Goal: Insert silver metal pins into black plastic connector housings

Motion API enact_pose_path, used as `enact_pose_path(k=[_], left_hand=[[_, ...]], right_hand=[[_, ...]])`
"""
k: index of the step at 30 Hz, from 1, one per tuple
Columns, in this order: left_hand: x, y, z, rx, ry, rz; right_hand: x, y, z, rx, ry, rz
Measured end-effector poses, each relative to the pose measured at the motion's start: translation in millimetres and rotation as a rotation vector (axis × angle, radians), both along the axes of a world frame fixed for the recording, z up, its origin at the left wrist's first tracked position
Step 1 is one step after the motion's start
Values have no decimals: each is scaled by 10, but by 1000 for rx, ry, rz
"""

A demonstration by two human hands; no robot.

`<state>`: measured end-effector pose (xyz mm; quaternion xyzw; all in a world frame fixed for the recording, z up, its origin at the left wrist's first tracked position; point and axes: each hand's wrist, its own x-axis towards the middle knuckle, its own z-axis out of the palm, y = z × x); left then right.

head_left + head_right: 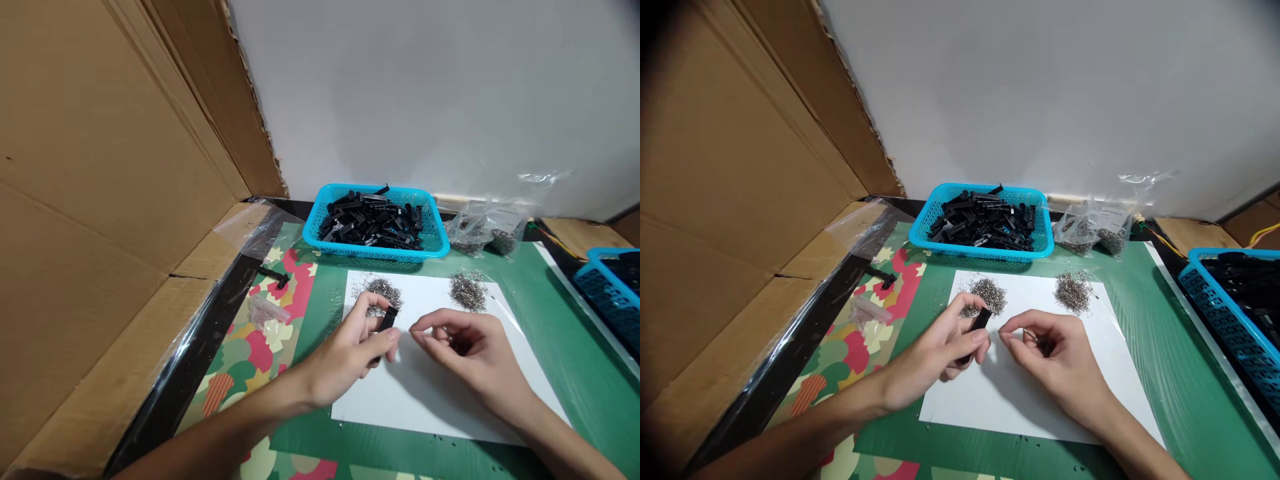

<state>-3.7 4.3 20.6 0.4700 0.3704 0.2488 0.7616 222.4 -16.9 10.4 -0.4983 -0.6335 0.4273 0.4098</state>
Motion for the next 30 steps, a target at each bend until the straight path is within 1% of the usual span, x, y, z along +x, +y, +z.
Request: enact_pose_path(k=[2, 3, 5, 7, 10, 13, 16, 20, 22, 26, 30], left_hand=[[-3, 8, -26, -106, -146, -4], [0, 14, -35, -118, -210, 10], [13, 23, -43, -77, -273, 54], [30, 23, -29, -6, -258, 90], [54, 2, 25, 99, -178, 117], [74, -31, 72, 124, -112, 119], [81, -63, 72, 129, -73, 98], [66, -104, 33, 183, 24, 28], [59, -120, 18, 249, 97, 8], [59, -127, 6, 414, 236, 2], [62, -122, -3, 444, 258, -4]], right_hand=[[-6, -39, -25, 184, -110, -64], [-13, -60, -36, 287, -171, -76], [-31, -101, -53, 475, -289, -70], [-51, -135, -69, 608, -390, -56], [-60, -174, -113, 723, -480, -31], [-43, -200, -174, 784, -532, 10], [-29, -199, -194, 800, -538, 53], [-44, -142, -146, 832, -501, 155], [-54, -109, -120, 873, -494, 191], [-57, -88, -83, 900, -557, 226], [-41, -100, -44, 917, -602, 245]])
